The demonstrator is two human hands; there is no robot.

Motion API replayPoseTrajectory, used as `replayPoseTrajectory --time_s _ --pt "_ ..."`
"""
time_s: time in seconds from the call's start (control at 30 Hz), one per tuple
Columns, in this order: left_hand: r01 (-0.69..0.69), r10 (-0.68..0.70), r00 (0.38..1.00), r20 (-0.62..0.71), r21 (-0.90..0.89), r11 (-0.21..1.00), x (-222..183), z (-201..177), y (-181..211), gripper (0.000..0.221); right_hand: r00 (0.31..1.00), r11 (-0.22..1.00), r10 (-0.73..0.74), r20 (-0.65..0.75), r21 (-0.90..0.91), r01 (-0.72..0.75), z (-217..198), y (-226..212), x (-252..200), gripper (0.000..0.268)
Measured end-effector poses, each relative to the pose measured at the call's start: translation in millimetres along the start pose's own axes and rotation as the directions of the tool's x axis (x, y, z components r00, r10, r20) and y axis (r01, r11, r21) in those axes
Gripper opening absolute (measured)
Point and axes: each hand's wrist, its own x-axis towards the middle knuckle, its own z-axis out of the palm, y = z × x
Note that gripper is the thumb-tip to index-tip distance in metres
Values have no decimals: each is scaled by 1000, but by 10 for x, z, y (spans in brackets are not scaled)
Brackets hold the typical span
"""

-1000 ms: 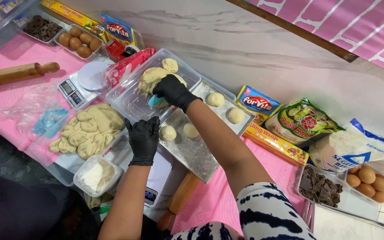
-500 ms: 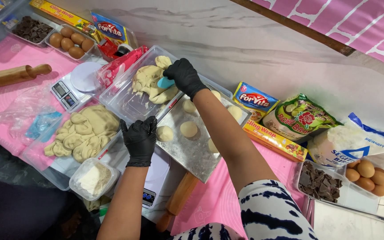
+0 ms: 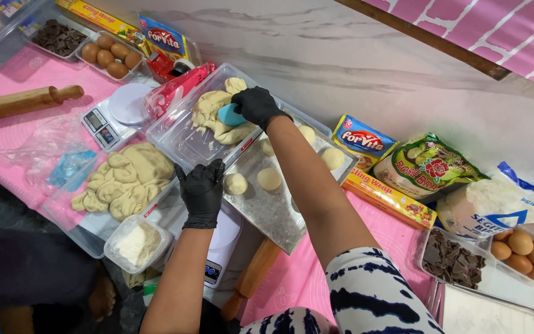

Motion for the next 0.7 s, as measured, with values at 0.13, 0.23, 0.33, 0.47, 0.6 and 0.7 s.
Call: replayPoseTrajectory --time_s 0.13,0.23,0.33,0.47,0.6,0.7 --pt "9 -9 1000 -24 0 1000 21 -37 46 27 999 989 -9 41 146 2 -153 -161 -134 33" --pt "11 -11 999 -40 -2 1000 44 -64 81 23 1000 978 -20 14 210 16 -226 -273 -233 33" --pt "25 -25 999 -46 -5 1000 30 -23 68 23 997 964 -73 20 258 65 -295 -390 -322 30" --pt "4 -5 998 -55 -22 1000 10 4 26 23 978 943 -193 -80 259 208 -178 -392 -370 28" --pt "-7 6 997 -75 -1 1000 44 -115 90 18 930 890 -206 -304 337 307 28 -224 -419 29" --pt "-61 66 995 -78 63 996 114 -130 47 17 874 526 369 -315 846 83 -14 -180 -524 33"
